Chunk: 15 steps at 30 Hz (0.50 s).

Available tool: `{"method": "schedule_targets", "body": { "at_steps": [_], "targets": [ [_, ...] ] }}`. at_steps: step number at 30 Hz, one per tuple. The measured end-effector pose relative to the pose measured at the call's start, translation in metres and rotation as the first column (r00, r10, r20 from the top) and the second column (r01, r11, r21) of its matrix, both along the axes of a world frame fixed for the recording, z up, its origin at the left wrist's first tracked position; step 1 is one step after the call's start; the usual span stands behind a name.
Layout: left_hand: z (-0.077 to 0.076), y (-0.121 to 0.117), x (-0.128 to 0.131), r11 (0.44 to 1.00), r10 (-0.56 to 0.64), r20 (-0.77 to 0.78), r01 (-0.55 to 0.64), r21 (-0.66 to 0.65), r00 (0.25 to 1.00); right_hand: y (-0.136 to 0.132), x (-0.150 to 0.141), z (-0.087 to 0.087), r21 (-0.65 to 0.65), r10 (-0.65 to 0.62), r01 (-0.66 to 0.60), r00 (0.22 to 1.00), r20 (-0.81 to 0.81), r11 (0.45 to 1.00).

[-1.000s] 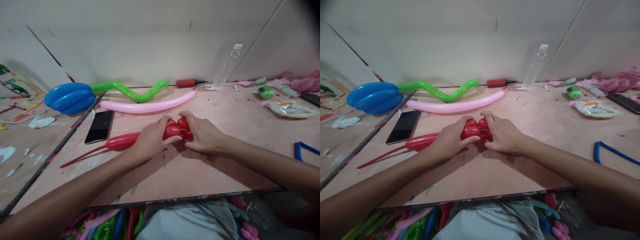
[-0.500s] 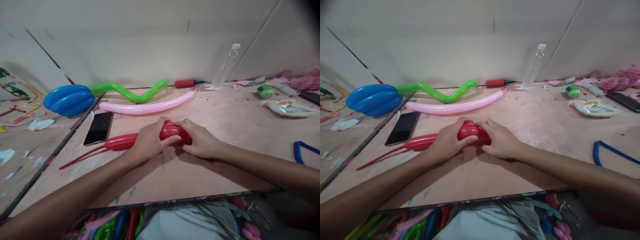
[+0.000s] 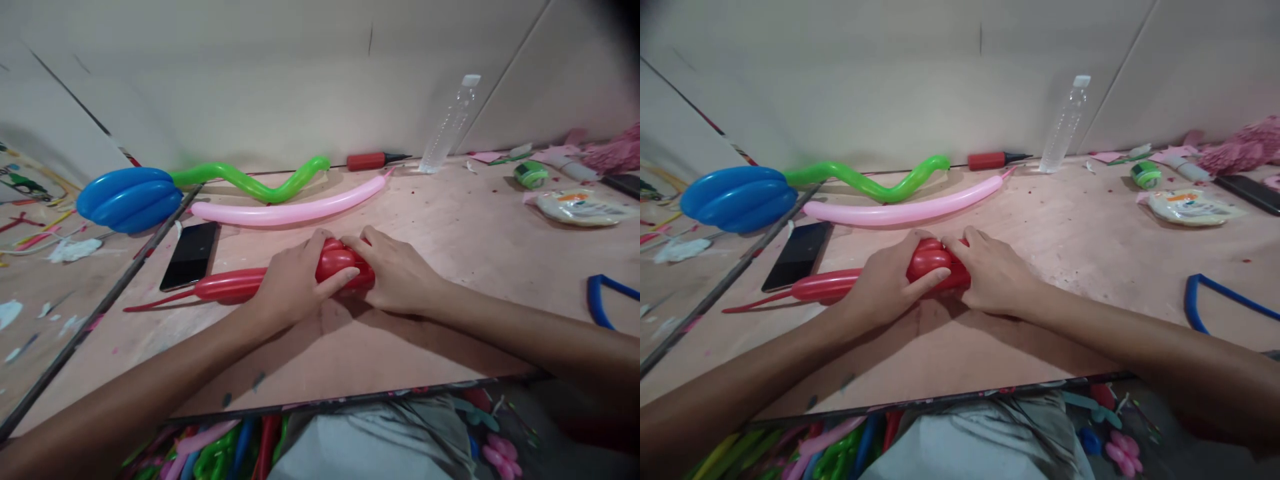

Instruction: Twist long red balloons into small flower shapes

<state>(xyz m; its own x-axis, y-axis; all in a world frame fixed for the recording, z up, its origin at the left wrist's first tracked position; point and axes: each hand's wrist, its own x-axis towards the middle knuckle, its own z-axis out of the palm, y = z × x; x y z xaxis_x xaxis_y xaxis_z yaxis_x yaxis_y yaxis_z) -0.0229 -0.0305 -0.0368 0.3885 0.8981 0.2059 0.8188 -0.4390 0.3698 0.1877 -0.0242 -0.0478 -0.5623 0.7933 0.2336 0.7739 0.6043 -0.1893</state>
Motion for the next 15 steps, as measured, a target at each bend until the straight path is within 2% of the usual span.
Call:
{"method": "schedule_targets", "body": {
  "at_steps": [4, 7, 15],
  "targets": [
    [0.01, -0.009, 0.004, 0.998, 0.068, -0.125, -0.068, 0.005, 0.99, -0.001, -0.002, -0.003, 0.056, 0.023, -0.023, 1.0, 0.001, 0.998],
    [0.014, -0.013, 0.004, 0.998, 0.057, -0.129, -0.057, 0.002, 0.99, -0.001, -0.002, -0.005, 0.087, 0.023, -0.022, 1.0, -0.015, 0.996],
    [-0.003, -0.001, -0.004, 0.998, -0.061, 0.107, 0.061, 0.005, 0.992, -0.003, 0.005, 0.002, 0.153, -0.014, 0.011, 1.0, 0.016, 0.988]
  ]
}}
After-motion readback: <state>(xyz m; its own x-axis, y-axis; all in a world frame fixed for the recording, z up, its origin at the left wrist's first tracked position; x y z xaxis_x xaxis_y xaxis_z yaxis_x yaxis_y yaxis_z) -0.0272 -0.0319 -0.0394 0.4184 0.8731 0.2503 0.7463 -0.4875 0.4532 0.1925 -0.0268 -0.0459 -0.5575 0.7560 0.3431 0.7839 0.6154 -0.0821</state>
